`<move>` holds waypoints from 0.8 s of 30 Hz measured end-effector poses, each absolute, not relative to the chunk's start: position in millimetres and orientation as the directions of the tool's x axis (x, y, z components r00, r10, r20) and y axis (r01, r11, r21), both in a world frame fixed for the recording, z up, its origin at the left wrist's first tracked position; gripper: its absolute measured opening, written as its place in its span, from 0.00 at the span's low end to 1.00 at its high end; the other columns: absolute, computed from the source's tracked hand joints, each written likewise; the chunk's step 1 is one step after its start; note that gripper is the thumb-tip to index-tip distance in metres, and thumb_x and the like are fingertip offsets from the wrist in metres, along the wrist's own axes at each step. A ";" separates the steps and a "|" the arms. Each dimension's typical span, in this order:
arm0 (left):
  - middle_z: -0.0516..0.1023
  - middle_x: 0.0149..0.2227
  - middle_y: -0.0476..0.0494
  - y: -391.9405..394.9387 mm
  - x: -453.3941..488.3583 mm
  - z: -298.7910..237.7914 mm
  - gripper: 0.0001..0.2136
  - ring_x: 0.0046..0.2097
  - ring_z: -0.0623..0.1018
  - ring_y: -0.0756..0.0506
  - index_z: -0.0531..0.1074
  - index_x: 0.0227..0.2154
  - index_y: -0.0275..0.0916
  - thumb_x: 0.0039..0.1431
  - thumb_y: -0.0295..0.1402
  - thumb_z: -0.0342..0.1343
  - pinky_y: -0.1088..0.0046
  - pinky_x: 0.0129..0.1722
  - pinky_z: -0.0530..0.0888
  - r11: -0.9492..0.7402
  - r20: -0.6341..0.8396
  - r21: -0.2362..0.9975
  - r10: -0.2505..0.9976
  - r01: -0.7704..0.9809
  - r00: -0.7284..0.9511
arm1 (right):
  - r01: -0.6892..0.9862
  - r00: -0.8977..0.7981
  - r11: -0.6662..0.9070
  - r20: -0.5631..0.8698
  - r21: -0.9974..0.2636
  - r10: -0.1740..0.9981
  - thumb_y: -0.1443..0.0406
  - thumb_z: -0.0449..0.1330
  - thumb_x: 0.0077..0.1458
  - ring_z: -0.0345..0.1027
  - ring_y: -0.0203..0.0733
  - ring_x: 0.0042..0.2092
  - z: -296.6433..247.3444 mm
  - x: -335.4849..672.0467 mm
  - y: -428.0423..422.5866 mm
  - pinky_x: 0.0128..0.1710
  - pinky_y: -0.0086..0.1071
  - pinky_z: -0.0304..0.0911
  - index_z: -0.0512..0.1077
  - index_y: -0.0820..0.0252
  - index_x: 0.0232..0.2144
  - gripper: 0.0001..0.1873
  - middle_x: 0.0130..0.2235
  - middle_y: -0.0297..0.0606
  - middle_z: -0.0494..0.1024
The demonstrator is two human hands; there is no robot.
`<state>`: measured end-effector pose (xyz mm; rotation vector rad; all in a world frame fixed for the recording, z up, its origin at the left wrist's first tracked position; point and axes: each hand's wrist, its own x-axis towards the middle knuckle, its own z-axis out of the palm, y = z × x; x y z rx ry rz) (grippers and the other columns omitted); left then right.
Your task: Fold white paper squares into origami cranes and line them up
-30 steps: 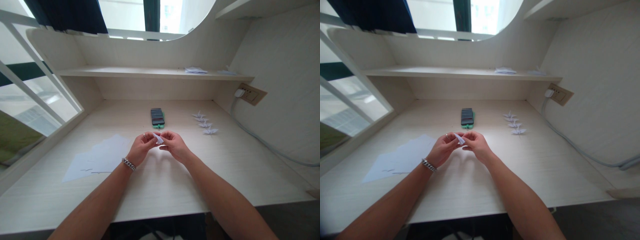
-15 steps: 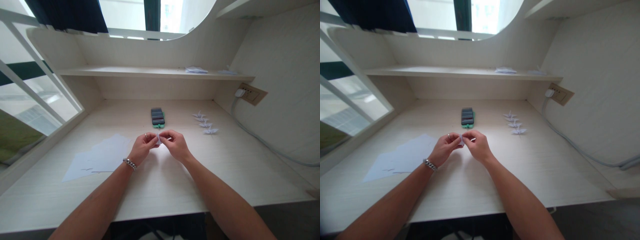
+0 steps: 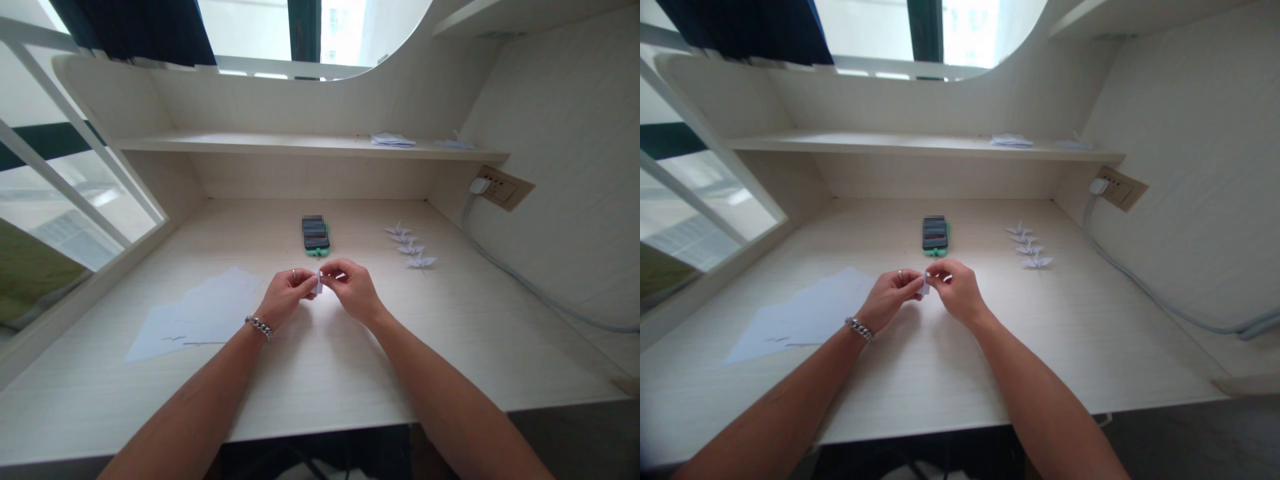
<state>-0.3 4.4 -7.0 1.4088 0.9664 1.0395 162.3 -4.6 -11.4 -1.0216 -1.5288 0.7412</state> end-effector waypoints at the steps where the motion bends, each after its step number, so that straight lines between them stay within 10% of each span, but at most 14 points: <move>1: 0.75 0.24 0.45 4.2 -0.4 -6.3 0.15 0.26 0.72 0.50 0.77 0.26 0.33 0.47 0.43 0.65 0.74 0.28 0.71 -0.086 0.079 0.996 0.954 0.012 0.288 | 0.225 -0.036 0.440 0.444 -0.869 0.895 0.66 0.63 0.49 0.70 0.39 0.34 -11.1 162.8 -4.9 0.33 0.32 0.67 0.75 0.58 0.31 0.04 0.33 0.37 0.77; 24: 0.74 0.22 0.46 6.4 -6.9 -5.2 0.13 0.25 0.71 0.51 0.77 0.24 0.34 0.44 0.41 0.65 0.74 0.26 0.69 -0.036 -0.001 0.995 0.935 0.097 0.356 | 0.378 -0.218 0.550 0.506 -0.745 0.835 0.66 0.63 0.51 0.68 0.37 0.32 -6.4 172.7 -5.2 0.32 0.30 0.64 0.74 0.57 0.27 0.01 0.31 0.35 0.74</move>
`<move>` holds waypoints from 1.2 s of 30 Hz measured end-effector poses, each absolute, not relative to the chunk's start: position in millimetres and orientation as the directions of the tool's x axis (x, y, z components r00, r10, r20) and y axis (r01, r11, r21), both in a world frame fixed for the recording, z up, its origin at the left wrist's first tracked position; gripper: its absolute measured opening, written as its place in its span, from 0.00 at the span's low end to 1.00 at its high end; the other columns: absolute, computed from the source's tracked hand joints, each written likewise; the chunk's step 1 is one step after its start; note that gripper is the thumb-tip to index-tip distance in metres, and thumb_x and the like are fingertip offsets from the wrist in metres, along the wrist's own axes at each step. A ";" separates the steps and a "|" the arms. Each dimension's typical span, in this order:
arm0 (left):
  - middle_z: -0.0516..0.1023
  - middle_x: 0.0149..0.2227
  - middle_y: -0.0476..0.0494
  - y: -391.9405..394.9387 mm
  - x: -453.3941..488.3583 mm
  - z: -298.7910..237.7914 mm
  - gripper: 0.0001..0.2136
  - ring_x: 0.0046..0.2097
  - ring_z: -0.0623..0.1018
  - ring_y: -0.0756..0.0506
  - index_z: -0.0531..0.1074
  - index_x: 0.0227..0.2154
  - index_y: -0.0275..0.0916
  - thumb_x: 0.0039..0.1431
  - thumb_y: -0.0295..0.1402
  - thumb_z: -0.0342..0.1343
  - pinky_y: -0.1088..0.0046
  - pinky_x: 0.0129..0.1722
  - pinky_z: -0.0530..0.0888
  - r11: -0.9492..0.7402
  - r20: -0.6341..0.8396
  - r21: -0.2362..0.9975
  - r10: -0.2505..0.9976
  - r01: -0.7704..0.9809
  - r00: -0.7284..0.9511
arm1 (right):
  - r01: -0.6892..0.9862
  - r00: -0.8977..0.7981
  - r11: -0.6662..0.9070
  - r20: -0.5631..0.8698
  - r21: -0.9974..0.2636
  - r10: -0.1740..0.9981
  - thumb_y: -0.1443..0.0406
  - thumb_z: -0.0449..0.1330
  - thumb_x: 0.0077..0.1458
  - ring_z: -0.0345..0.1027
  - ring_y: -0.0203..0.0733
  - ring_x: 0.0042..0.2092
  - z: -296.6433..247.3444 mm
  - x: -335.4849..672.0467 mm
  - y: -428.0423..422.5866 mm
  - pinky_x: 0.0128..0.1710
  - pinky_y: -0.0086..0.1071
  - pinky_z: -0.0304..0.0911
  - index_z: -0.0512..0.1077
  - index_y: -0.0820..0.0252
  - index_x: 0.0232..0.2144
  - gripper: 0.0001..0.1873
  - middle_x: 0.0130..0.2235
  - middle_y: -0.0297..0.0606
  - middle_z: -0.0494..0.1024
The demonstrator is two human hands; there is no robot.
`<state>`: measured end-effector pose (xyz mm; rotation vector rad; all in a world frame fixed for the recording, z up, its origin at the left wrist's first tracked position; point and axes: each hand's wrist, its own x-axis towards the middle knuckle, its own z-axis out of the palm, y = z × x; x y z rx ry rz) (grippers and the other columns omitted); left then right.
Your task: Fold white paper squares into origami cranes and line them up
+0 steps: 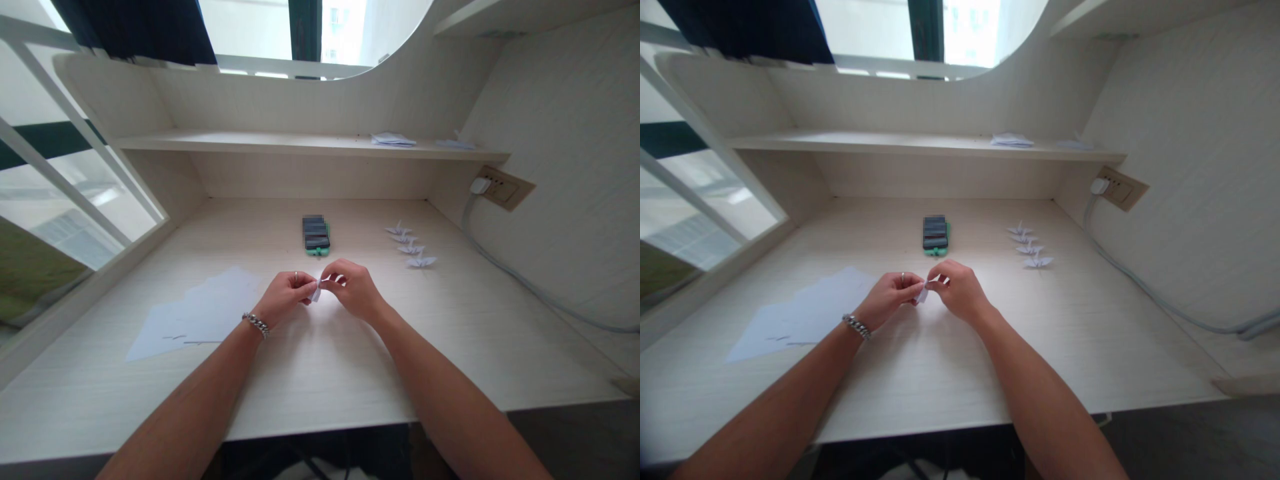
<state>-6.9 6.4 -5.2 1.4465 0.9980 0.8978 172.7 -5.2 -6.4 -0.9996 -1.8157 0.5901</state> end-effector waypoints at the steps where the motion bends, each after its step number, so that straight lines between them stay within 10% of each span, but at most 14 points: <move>1: 0.74 0.22 0.46 6.5 -7.0 -5.4 0.13 0.25 0.71 0.51 0.77 0.24 0.34 0.44 0.41 0.65 0.74 0.26 0.69 -0.036 -0.002 0.995 0.934 0.098 0.356 | 0.377 -0.224 0.554 0.508 -0.742 0.832 0.66 0.63 0.51 0.68 0.37 0.32 -6.4 172.9 -5.2 0.32 0.30 0.64 0.74 0.57 0.27 0.02 0.31 0.35 0.74; 36: 0.73 0.21 0.47 8.5 -6.3 -9.0 0.12 0.23 0.69 0.52 0.75 0.23 0.34 0.44 0.39 0.65 0.75 0.25 0.65 0.032 -0.052 0.997 0.945 0.068 0.322 | 0.620 -0.318 0.580 0.507 -0.528 0.801 0.69 0.57 0.56 0.65 0.39 0.34 -3.9 173.7 -8.5 0.35 0.32 0.59 0.70 0.58 0.29 0.05 0.33 0.38 0.73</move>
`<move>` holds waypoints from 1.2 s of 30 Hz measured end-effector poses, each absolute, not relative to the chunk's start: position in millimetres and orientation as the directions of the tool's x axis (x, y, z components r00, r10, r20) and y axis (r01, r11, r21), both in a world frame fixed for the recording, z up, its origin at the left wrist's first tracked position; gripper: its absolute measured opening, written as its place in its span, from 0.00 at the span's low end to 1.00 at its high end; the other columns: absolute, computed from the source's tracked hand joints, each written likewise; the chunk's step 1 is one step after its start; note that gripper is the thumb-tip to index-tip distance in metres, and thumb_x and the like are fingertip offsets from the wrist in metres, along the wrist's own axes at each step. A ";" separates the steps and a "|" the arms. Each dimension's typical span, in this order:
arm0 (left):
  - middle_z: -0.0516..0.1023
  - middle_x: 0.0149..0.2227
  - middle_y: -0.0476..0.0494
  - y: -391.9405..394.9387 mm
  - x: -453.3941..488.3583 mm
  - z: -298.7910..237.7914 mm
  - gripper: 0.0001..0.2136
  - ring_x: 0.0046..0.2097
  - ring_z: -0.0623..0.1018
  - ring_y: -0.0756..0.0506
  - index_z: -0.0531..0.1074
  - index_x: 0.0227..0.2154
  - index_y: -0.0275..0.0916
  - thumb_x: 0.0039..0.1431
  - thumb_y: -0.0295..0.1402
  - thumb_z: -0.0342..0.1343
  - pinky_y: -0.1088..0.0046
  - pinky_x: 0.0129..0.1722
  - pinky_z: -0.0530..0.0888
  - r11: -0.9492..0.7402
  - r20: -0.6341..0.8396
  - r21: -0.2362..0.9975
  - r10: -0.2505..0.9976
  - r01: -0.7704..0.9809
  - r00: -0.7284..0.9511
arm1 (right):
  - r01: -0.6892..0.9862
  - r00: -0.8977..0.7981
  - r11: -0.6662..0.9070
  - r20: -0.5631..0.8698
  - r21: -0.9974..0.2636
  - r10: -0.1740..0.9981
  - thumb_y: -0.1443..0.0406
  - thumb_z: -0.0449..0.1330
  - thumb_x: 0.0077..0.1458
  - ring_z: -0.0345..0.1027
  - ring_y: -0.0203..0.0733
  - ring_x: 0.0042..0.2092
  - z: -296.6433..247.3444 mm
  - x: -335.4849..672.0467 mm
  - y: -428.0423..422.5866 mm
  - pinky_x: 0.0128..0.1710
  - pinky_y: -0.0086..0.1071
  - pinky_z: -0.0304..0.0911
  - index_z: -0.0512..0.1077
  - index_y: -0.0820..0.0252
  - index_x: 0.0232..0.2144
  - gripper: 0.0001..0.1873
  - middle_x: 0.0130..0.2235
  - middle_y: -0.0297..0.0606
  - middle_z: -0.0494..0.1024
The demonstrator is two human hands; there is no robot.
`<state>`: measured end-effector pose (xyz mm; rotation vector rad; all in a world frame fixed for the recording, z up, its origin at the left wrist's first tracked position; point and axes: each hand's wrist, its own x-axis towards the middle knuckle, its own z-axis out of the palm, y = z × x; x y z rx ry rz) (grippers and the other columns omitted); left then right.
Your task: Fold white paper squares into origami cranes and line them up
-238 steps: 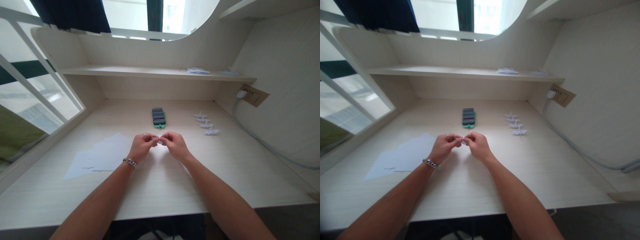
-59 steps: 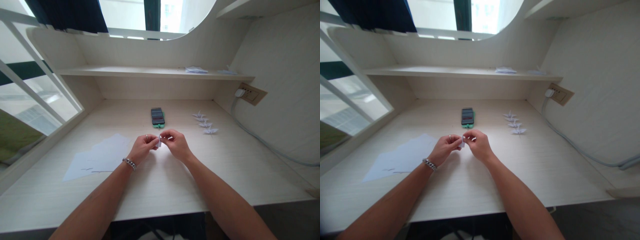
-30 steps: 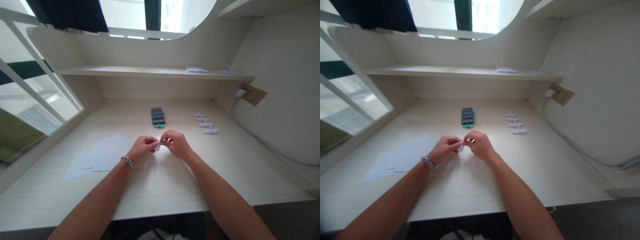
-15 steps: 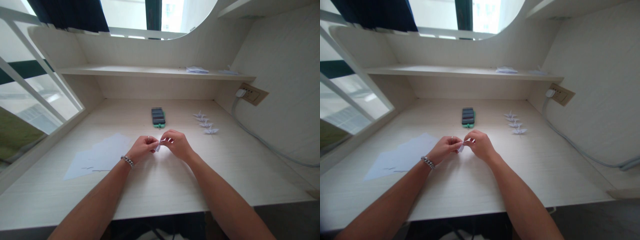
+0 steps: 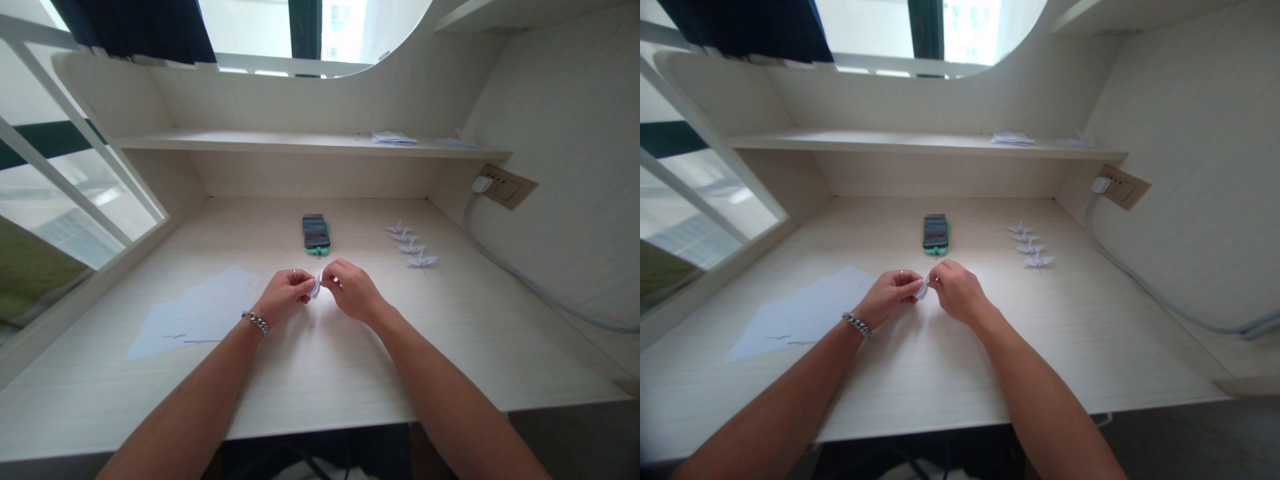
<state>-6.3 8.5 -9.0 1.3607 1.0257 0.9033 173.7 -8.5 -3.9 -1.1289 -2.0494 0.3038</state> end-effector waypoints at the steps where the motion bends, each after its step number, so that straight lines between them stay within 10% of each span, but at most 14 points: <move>1: 0.73 0.22 0.47 8.5 -6.1 -8.9 0.12 0.24 0.69 0.52 0.75 0.23 0.34 0.44 0.39 0.65 0.75 0.25 0.65 0.032 -0.051 0.997 0.947 0.064 0.318 | 0.604 -0.318 0.589 0.515 -0.536 0.796 0.70 0.57 0.56 0.65 0.39 0.34 -3.8 173.4 -8.7 0.35 0.32 0.59 0.70 0.58 0.29 0.05 0.33 0.38 0.73; 14: 0.73 0.23 0.47 7.4 -5.3 -6.4 0.13 0.25 0.70 0.52 0.75 0.25 0.33 0.43 0.39 0.66 0.74 0.27 0.67 0.074 -0.073 0.997 0.947 0.011 0.312 | 0.436 -0.253 0.552 0.492 -0.711 0.833 0.69 0.60 0.53 0.70 0.36 0.32 -8.7 170.9 -6.4 0.34 0.28 0.65 0.75 0.59 0.32 0.04 0.32 0.36 0.78; 36: 0.71 0.21 0.48 9.1 -8.1 -11.9 0.14 0.23 0.68 0.52 0.74 0.25 0.33 0.44 0.41 0.65 0.75 0.25 0.65 0.054 -0.067 0.997 0.931 0.046 0.358 | 0.521 -0.298 0.584 0.509 -0.622 0.808 0.69 0.60 0.55 0.67 0.36 0.32 -10.8 172.4 -4.4 0.35 0.29 0.61 0.73 0.59 0.29 0.03 0.31 0.35 0.76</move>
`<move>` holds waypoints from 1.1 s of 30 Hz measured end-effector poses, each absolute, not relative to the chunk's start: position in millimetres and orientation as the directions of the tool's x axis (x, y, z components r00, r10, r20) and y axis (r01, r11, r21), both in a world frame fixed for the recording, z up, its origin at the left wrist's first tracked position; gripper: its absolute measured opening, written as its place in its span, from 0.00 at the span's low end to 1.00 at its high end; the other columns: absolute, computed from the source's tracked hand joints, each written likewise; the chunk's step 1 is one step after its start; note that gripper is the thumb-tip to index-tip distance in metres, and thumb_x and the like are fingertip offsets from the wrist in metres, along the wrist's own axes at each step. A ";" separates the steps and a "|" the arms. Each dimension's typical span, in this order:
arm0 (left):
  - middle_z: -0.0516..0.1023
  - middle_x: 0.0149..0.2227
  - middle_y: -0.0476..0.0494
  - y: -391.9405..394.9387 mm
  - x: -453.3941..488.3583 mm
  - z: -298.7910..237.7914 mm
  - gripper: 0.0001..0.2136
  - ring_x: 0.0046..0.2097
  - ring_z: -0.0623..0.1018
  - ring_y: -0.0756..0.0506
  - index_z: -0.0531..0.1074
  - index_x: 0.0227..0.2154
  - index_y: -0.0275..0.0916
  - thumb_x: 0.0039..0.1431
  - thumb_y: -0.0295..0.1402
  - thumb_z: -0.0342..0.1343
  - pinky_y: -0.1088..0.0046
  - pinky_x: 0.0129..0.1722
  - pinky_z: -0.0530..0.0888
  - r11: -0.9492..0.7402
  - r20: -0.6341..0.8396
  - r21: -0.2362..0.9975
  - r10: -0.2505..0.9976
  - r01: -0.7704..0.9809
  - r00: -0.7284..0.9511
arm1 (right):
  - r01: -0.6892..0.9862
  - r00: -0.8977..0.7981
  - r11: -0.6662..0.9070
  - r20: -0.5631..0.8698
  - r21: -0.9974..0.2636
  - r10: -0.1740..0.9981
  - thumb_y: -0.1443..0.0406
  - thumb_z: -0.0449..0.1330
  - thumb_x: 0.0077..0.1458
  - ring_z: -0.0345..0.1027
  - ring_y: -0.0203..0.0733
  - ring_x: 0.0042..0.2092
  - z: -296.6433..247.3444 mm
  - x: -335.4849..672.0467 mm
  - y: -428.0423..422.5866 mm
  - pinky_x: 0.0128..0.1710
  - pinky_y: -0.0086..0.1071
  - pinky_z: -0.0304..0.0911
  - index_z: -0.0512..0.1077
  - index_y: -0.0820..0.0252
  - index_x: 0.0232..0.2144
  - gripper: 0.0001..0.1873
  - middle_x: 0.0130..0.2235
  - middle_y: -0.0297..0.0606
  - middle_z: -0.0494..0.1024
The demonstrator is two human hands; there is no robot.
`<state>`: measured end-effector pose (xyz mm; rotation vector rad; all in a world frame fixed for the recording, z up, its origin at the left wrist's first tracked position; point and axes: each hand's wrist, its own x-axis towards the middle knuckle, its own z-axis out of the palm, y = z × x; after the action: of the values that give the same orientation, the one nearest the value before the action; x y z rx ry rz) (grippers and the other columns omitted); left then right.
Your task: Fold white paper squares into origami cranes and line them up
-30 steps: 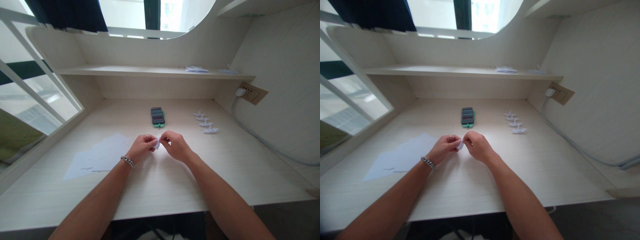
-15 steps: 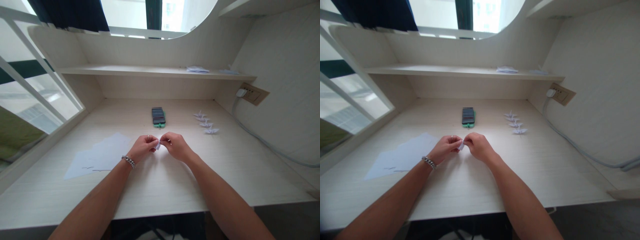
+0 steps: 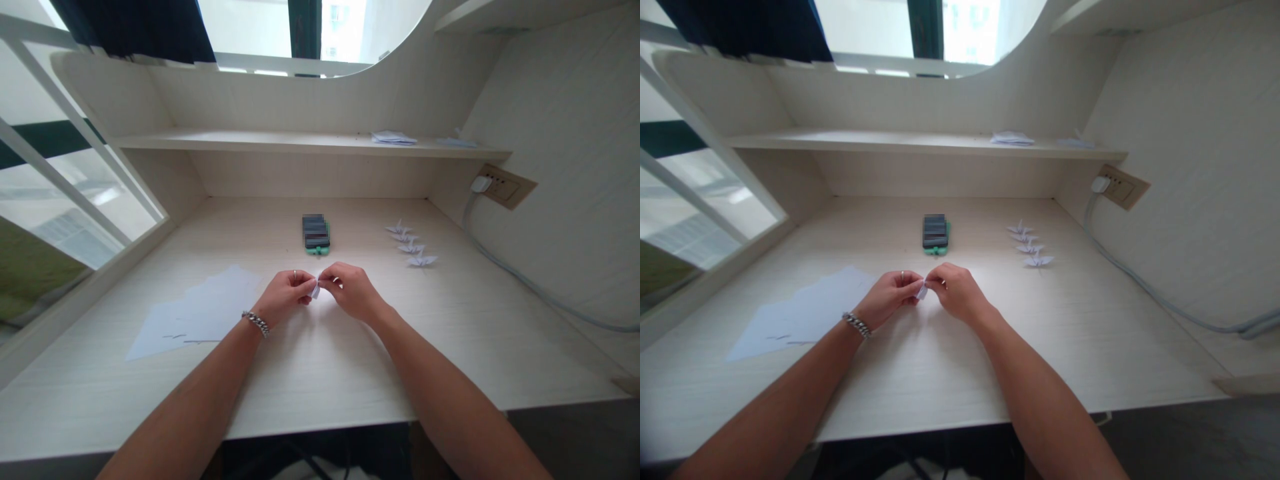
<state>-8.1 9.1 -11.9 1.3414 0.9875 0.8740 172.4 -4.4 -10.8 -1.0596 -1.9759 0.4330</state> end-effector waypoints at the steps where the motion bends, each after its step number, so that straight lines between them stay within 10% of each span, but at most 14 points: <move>1: 0.72 0.21 0.48 9.0 -7.9 -11.7 0.14 0.23 0.69 0.52 0.74 0.25 0.33 0.44 0.41 0.65 0.75 0.25 0.65 0.060 -0.069 0.998 0.931 0.036 0.359 | 0.493 -0.290 0.586 0.513 -0.643 0.808 0.69 0.60 0.55 0.67 0.36 0.33 -11.9 172.6 -3.5 0.35 0.29 0.61 0.73 0.59 0.29 0.03 0.31 0.35 0.76; 33: 0.72 0.23 0.48 6.8 -4.4 -10.8 0.15 0.26 0.68 0.52 0.74 0.23 0.34 0.41 0.41 0.69 0.75 0.27 0.65 0.122 -0.084 0.988 0.937 -0.092 0.339 | 0.704 -0.318 0.576 0.541 -0.415 0.778 0.66 0.54 0.61 0.69 0.40 0.40 -5.6 170.7 -9.8 0.38 0.30 0.59 0.75 0.55 0.34 0.09 0.38 0.38 0.78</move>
<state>-4.4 6.8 -10.8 1.1956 0.9267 0.9344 170.7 -9.8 -5.6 -1.1772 -2.0859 0.1327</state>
